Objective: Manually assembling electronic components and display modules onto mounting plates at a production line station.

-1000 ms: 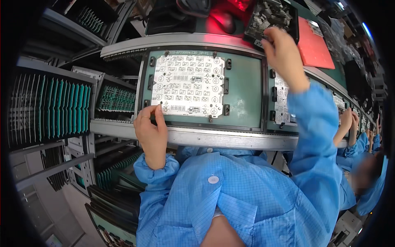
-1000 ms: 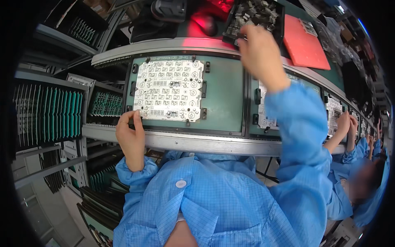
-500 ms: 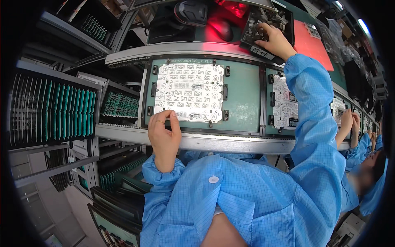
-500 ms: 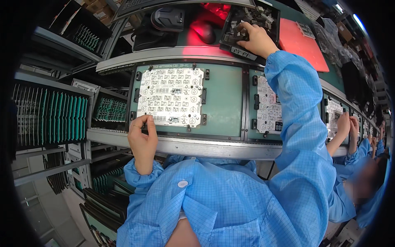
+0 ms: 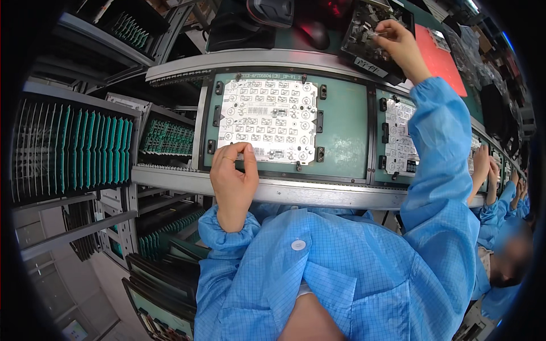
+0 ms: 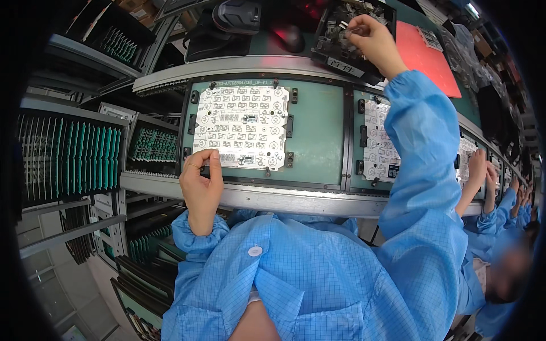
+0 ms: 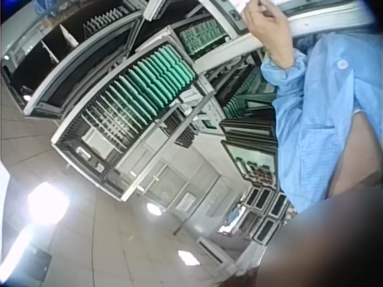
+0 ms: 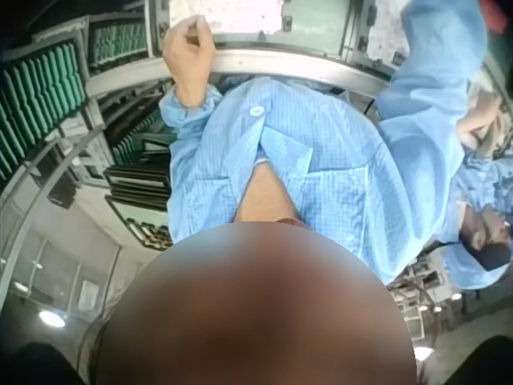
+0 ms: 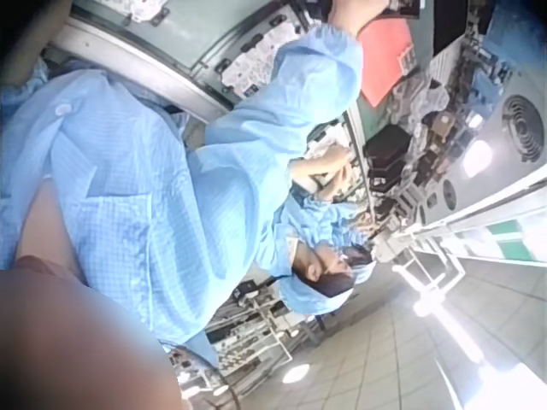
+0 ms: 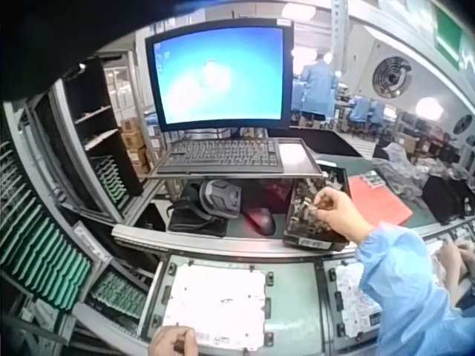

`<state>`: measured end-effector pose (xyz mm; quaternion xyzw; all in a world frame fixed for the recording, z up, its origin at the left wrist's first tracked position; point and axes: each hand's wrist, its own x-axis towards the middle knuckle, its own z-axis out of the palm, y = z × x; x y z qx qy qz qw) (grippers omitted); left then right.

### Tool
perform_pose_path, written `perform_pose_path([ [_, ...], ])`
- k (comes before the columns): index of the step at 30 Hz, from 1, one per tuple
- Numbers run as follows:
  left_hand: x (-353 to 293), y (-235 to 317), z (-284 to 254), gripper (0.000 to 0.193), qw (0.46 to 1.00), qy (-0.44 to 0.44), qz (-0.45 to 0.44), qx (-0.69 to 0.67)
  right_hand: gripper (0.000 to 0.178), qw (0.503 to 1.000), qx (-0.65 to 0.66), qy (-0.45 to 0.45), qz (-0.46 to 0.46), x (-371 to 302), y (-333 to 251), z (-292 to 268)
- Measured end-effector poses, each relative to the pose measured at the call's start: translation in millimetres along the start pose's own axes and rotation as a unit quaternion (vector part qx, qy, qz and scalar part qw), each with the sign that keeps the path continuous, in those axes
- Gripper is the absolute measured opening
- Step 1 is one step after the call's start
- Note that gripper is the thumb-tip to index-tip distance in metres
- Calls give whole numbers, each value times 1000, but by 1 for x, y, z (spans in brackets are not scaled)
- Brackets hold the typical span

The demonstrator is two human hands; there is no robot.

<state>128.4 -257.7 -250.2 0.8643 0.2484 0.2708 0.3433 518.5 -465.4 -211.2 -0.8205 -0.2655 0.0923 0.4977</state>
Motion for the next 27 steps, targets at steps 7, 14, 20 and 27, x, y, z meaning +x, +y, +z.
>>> perform_pose_path([
  [7,24,18,25,17,987,-92,-20,-131,19,993,93,-64,-43,-79,-75,22],
  [14,39,43,61,50,827,-243,-102,-497,34,979,126,-162,-2,-154,-76,106],
  [20,40,28,77,42,845,-211,-111,-478,54,973,171,-152,-12,-169,-63,129],
  [27,40,30,75,28,816,-179,-184,-518,58,949,267,-162,42,-171,-52,121],
])
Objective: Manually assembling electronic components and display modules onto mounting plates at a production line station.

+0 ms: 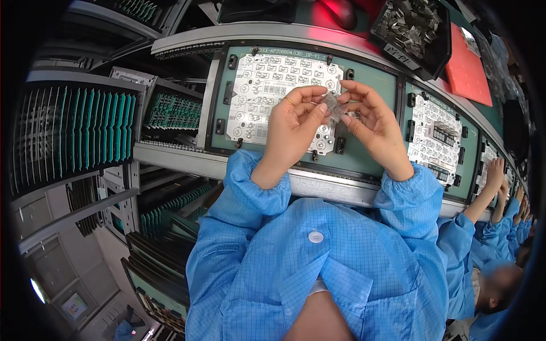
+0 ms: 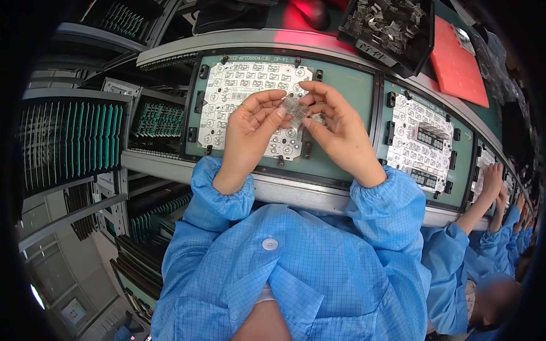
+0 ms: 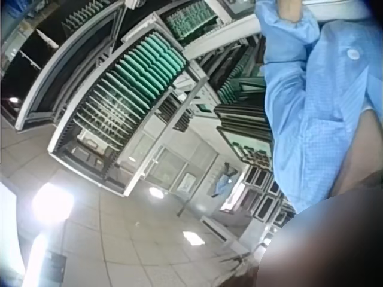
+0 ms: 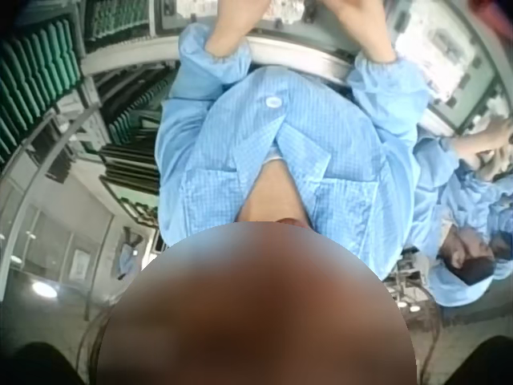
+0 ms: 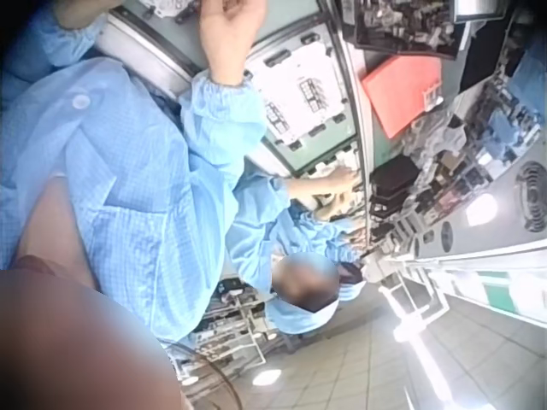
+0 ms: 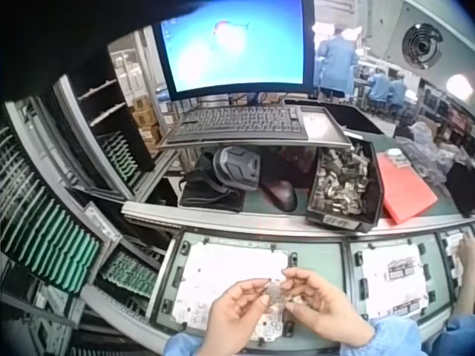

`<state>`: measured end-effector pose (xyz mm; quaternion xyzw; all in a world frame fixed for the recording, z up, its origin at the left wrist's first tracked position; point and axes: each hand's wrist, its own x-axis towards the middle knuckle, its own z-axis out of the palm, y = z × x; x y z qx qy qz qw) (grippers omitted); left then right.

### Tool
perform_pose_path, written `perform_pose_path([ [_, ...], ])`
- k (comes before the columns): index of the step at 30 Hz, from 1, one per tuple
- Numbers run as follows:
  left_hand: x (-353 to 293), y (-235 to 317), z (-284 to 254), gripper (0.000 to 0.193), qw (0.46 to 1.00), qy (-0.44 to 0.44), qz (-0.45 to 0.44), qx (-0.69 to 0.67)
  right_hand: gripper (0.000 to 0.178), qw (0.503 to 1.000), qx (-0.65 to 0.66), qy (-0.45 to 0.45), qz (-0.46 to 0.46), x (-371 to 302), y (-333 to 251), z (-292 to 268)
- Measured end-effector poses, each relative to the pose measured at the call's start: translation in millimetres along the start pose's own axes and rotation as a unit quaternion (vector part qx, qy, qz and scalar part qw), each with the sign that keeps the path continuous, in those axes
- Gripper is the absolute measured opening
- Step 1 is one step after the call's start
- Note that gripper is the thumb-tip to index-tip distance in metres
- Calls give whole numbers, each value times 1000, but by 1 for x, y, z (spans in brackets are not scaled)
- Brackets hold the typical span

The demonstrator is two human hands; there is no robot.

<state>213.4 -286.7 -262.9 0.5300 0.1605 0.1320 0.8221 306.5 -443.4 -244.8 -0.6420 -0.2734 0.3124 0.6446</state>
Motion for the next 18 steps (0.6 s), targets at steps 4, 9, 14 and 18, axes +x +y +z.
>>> perform_pose_path([
  [4,0,-6,-7,25,993,14,44,112,50,998,44,23,25,-3,1,-4],
  [9,-1,-12,-6,22,977,60,86,185,42,998,23,50,32,-3,-1,-8],
  [14,-5,-3,-19,21,934,128,121,310,37,995,9,93,29,-5,0,-14],
  [18,-8,-1,-29,21,894,150,160,391,37,995,42,87,33,-6,-2,-12],
])
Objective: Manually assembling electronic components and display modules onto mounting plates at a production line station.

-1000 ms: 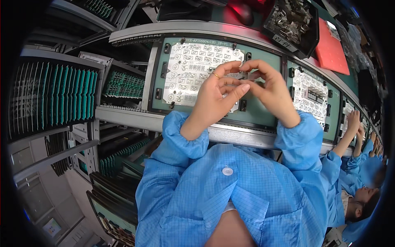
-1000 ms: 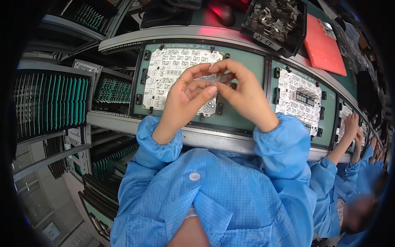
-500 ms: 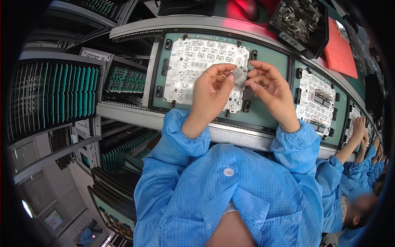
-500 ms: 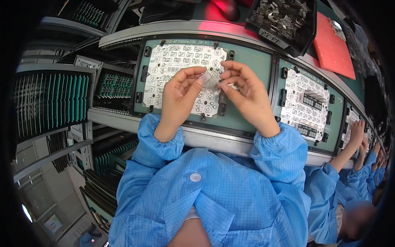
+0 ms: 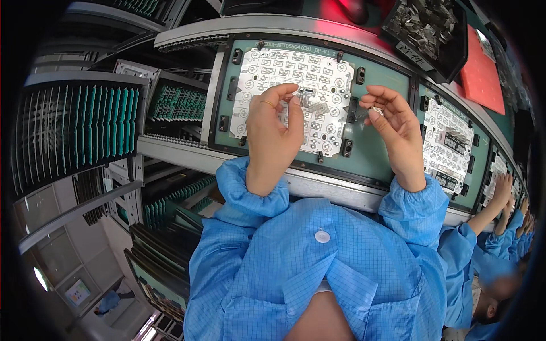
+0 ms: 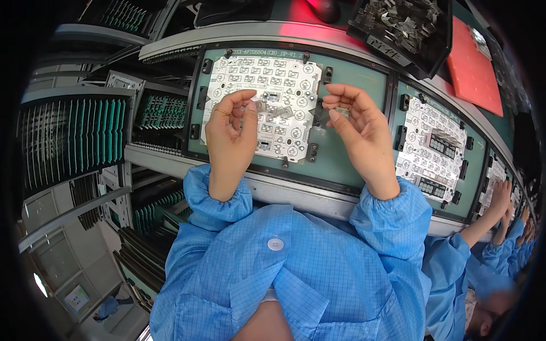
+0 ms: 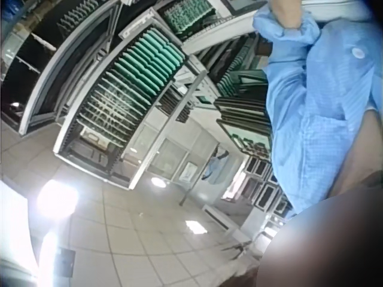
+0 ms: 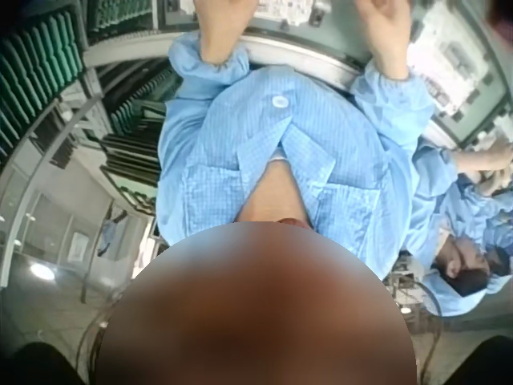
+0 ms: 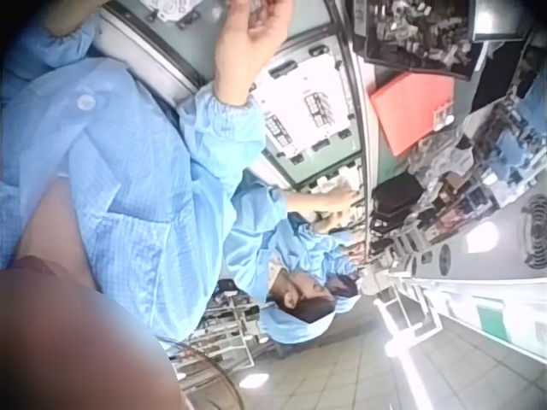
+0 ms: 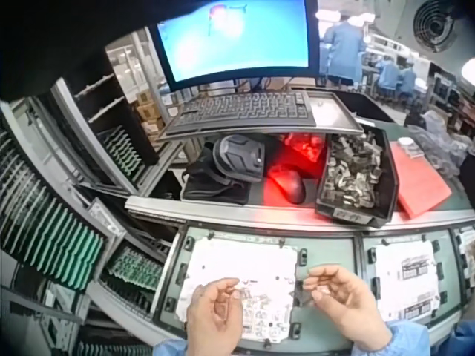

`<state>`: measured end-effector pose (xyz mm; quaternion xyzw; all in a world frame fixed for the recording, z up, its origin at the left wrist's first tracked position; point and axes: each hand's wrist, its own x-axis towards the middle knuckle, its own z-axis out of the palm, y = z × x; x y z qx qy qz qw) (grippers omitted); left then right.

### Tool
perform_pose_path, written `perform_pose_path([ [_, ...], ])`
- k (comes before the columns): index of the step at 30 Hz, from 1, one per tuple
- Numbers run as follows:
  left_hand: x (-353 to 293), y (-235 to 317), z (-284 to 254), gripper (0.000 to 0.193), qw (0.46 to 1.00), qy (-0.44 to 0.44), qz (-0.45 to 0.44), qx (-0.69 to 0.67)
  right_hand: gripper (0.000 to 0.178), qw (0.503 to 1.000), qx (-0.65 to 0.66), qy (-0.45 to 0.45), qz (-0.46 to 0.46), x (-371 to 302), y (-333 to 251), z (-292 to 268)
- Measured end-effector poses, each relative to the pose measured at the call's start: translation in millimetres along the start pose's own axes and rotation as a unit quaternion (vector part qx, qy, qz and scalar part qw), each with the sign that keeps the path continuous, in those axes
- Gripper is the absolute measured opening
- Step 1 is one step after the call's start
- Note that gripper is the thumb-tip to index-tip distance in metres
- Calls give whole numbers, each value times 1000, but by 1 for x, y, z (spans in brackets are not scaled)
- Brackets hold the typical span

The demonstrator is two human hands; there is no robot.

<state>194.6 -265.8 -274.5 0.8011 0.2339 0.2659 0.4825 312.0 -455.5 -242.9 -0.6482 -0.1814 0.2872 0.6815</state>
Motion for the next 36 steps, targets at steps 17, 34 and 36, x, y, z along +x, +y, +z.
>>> perform_pose_path([
  [17,-13,32,3,31,935,-144,-169,-278,23,997,-23,-53,50,-1,6,28],
  [34,2,21,-22,20,993,-80,-56,70,25,990,-92,105,10,3,12,12],
  [36,2,14,-18,20,989,-55,13,136,24,983,-137,119,16,4,15,11],
])
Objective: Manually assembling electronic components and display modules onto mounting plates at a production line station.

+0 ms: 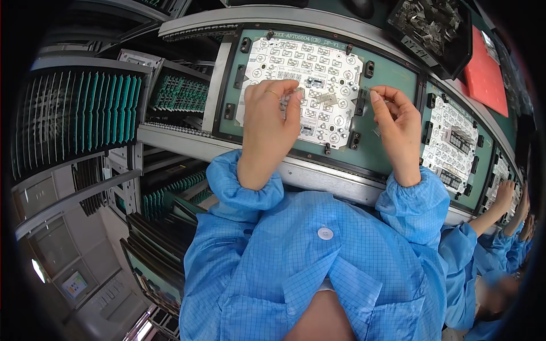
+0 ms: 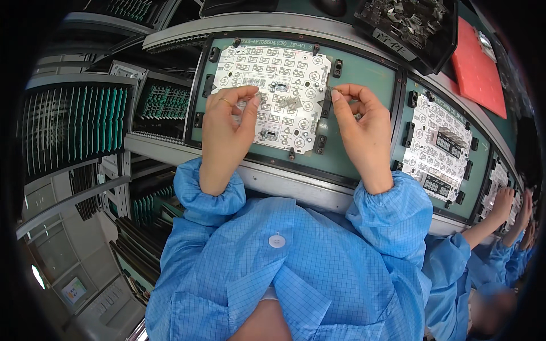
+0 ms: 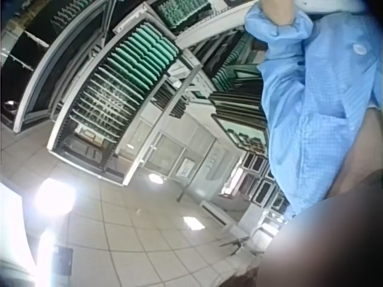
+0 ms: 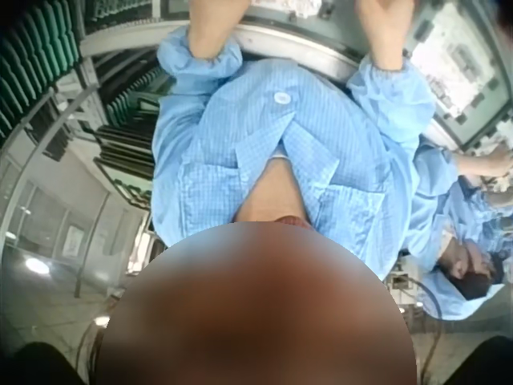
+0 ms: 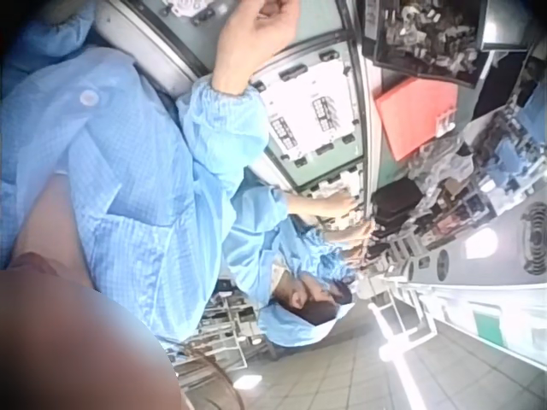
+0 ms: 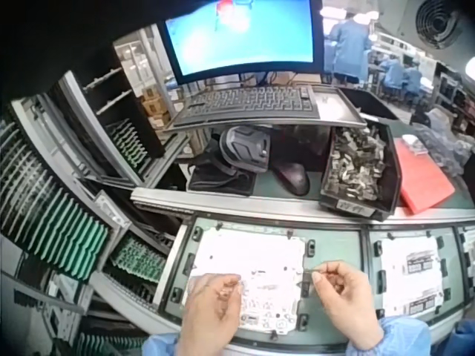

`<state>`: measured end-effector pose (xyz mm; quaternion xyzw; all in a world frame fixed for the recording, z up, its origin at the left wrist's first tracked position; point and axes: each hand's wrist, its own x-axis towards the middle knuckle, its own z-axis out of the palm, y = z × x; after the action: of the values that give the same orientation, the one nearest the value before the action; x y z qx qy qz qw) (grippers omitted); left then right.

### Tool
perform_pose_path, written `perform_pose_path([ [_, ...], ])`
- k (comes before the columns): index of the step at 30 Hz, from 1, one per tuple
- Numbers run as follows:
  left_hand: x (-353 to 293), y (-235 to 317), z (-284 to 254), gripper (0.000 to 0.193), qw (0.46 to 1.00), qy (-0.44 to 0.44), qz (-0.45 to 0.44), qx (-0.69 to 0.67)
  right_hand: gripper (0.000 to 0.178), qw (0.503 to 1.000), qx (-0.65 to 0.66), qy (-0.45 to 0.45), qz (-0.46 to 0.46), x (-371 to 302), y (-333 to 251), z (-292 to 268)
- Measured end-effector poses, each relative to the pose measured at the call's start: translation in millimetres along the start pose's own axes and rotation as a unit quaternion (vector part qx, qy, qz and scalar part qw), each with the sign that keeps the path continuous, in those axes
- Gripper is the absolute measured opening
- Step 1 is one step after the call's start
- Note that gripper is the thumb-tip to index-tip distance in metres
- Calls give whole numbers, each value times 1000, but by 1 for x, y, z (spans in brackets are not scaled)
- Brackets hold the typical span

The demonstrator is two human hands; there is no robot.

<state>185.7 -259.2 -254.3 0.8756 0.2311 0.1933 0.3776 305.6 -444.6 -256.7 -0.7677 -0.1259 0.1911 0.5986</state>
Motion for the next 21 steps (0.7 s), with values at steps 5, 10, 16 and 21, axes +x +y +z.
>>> perform_pose_path([
  [5,1,10,12,21,990,14,120,79,26,999,-47,18,8,0,-3,4],
  [10,7,3,23,23,985,-41,144,81,32,996,-53,27,-59,-4,-5,5],
  [16,2,17,14,18,989,8,149,-22,31,992,37,-112,-34,-12,-9,17],
  [21,-3,20,15,17,990,8,135,-46,25,982,113,-144,36,-13,-7,18],
])
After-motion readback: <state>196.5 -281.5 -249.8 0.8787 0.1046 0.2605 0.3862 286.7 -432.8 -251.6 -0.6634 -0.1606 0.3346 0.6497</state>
